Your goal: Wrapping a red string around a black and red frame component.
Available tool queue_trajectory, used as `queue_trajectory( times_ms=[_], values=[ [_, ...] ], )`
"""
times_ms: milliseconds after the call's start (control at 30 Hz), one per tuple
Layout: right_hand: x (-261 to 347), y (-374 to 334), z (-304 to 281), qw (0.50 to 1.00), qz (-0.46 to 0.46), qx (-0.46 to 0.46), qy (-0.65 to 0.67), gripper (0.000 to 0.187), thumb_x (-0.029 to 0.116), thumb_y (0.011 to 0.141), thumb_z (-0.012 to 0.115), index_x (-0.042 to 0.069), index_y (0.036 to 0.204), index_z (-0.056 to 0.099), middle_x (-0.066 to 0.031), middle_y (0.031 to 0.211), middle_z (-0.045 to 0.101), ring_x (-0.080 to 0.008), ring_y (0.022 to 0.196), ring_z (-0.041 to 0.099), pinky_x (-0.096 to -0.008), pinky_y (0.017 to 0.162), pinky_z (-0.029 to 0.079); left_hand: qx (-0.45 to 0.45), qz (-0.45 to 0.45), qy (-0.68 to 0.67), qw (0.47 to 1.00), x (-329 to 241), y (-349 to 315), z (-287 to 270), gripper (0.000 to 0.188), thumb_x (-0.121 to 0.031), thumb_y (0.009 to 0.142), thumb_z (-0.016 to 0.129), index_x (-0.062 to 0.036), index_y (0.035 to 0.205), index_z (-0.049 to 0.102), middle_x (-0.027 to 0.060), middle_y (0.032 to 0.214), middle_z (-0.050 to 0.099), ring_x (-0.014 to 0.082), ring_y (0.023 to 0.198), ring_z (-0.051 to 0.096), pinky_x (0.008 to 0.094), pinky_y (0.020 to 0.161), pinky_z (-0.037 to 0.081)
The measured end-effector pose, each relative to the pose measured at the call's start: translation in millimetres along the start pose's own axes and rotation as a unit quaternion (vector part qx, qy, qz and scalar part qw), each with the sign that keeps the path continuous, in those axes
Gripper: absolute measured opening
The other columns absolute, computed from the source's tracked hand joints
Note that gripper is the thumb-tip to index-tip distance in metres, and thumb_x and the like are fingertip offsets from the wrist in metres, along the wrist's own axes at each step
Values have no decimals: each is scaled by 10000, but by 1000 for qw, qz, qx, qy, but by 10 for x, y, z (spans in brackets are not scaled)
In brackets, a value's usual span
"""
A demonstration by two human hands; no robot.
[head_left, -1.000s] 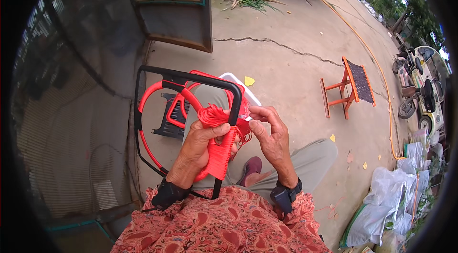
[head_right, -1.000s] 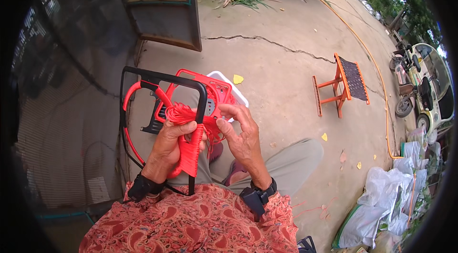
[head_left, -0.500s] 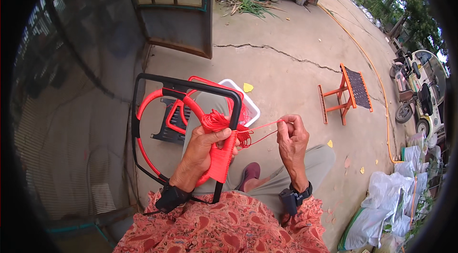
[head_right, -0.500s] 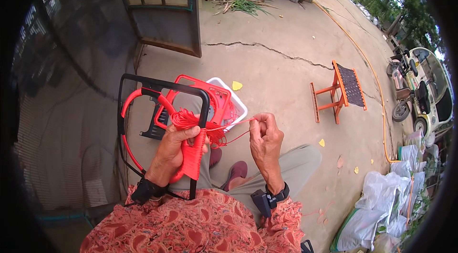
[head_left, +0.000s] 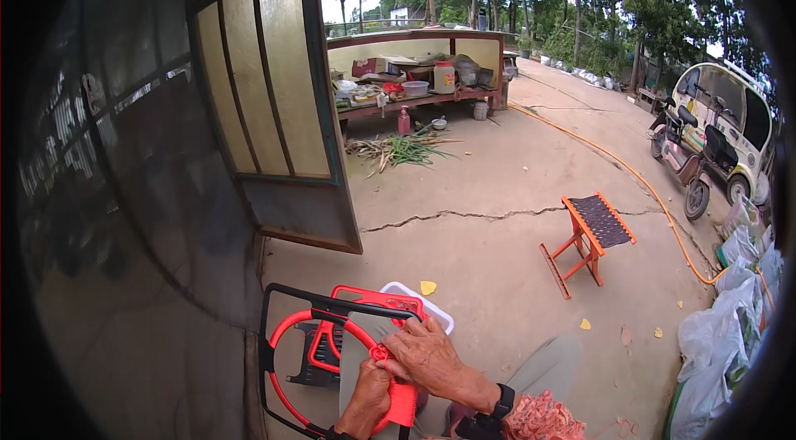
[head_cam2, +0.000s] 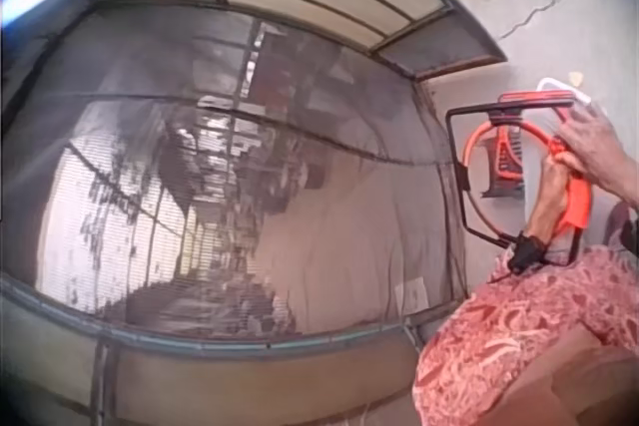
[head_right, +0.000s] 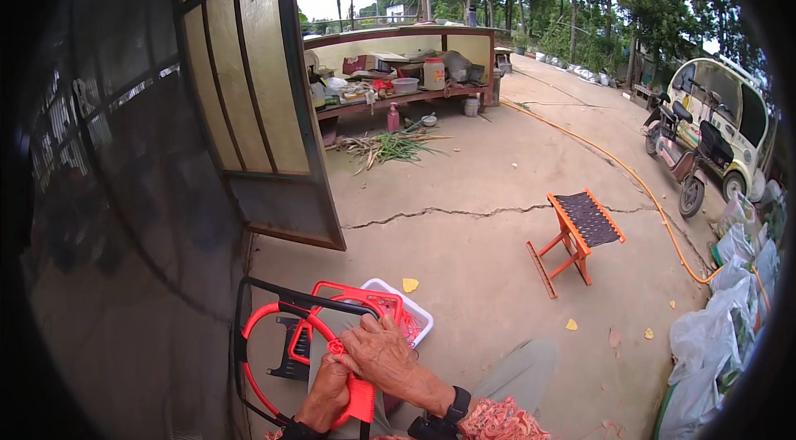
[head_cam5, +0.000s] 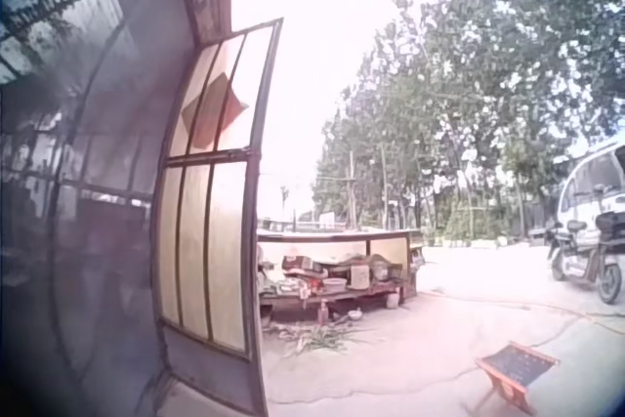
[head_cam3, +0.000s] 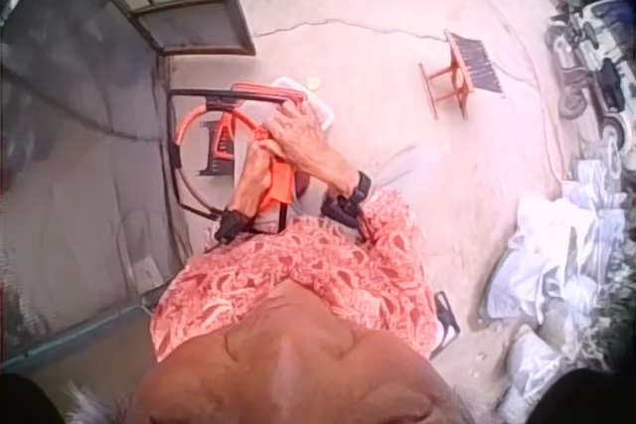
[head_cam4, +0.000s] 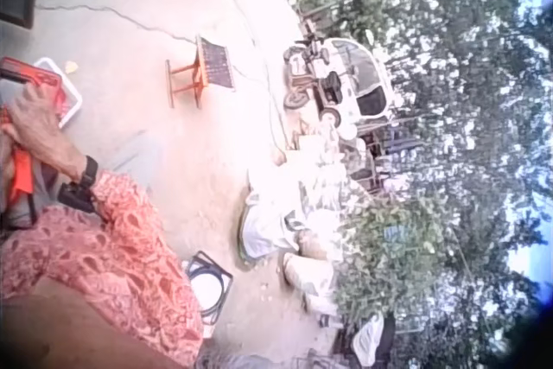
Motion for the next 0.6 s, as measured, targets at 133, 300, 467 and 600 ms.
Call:
queue_trajectory(
  times_ms=[133,300,467,600],
  values=[
    [-89,-57,84,996,4,-62,57,207,233,832,671,74,955,622,-65,839,617,-227,827,554,-351,727,376,4,6,6,1000,-78,10,55,222,50,789,635,-12,999,605,57,901,639,156,834,643,296,755,549],
    [-232,-152,36,931,82,-147,323,175,197,900,623,48,989,597,-67,963,639,-194,869,595,-341,800,443,5,-14,18,1000,-129,56,-26,215,5,794,675,-20,999,615,48,875,636,144,815,637,282,771,538],
    [-322,-343,341,741,204,-105,632,216,188,956,566,32,1093,507,-64,1028,619,-115,879,594,-248,768,485,52,-59,-38,996,-178,-45,183,540,28,798,637,-11,1312,478,103,985,636,195,783,655,354,666,592],
    [-442,-453,263,736,197,-263,591,238,158,930,604,40,1088,471,-57,935,592,-100,801,582,-232,664,484,107,-98,-35,989,-114,-43,315,657,62,790,599,-26,1401,373,140,1055,618,222,772,661,397,612,602]
  ],
)
Point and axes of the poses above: each hand's wrist, its own y-axis towards the middle knuckle, its own z-axis out of the palm, x = y × z, the point moved 7 cm from there along y, towards the middle knuckle
